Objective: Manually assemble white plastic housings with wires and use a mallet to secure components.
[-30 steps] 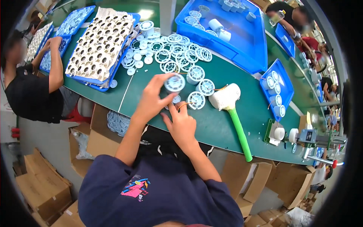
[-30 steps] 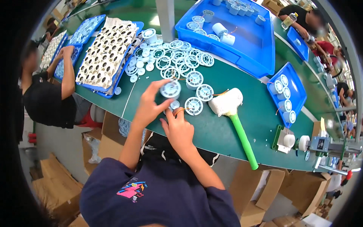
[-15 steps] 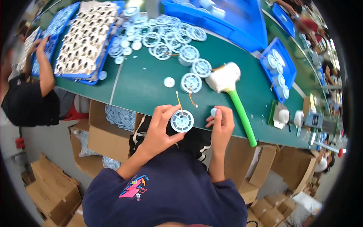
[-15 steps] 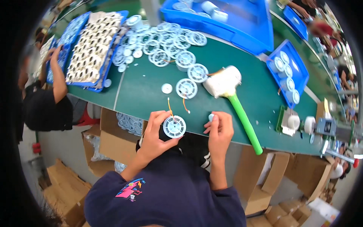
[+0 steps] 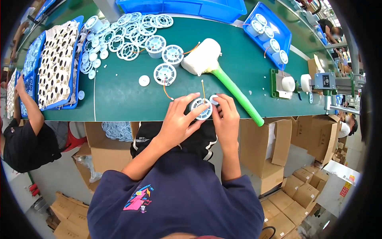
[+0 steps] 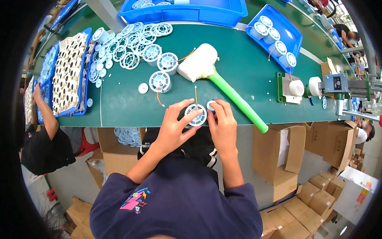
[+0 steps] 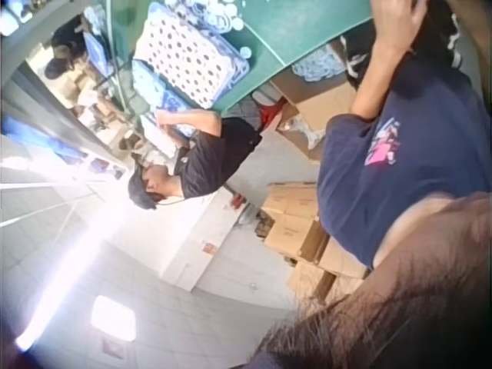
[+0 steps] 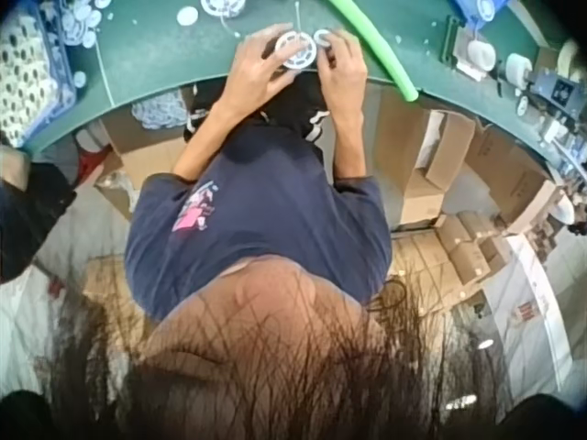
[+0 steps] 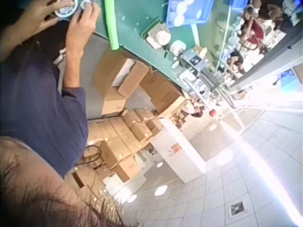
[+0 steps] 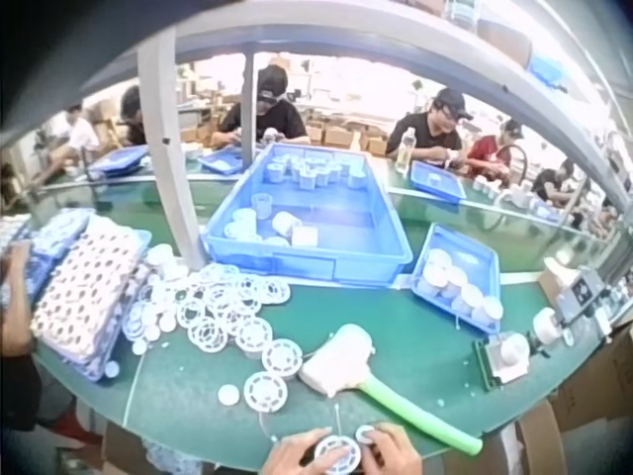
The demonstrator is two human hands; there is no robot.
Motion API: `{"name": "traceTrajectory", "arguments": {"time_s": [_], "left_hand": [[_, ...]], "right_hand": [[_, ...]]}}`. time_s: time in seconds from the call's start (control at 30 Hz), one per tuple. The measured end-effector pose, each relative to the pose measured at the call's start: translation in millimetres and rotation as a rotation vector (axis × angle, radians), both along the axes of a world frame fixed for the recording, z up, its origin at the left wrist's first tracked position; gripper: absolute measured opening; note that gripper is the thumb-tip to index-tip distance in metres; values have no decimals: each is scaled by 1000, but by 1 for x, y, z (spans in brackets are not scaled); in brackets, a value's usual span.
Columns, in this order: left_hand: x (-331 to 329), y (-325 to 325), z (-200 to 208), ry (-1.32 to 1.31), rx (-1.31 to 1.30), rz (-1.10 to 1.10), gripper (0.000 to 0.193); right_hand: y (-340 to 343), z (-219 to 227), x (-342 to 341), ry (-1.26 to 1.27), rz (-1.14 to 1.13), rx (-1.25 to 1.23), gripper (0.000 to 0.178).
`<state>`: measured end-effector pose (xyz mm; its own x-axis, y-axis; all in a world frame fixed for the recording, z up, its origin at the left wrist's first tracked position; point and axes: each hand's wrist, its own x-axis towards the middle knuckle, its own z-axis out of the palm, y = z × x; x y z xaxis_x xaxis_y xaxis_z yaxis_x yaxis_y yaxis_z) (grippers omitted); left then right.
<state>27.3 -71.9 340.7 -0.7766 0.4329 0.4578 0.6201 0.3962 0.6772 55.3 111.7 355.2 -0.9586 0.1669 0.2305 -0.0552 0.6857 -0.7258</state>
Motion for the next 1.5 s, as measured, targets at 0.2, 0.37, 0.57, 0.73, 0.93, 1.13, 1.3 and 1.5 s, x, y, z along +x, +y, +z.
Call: {"name": "traceTrajectory", "arguments": {"time_s": [0.2, 0.37, 0.57, 0.73, 0.93, 1.13, 1.3, 1.5], "left_hand": [[-1, -2, 6, -28, -13, -3, 66], [-10, -1, 4, -56, 56, -52, 70], [-20, -5, 8, -184, 53, -118, 73], [-17, -2, 1, -221, 93, -88, 73], [-18, 0, 3, -229, 72, -61, 74], [-15, 6, -4, -185, 37, -12, 73], [-14, 3, -13, -124, 48, -7, 71], [-10, 6, -10, -98, 50, 72, 70]], "right_hand": [[-5, 8, 12, 179, -134, -108, 30], [-25, 2, 14, 289, 82, -66, 33], [-26, -4, 18, 283, 80, -30, 31], [-24, 7, 17, 273, 77, -40, 28], [11, 37, -27, 271, -101, 166, 19], [-34, 77, -54, 361, 338, 142, 23], [-76, 98, -119, 394, 478, 236, 18], [-149, 52, -205, 261, 755, 665, 26]]}}
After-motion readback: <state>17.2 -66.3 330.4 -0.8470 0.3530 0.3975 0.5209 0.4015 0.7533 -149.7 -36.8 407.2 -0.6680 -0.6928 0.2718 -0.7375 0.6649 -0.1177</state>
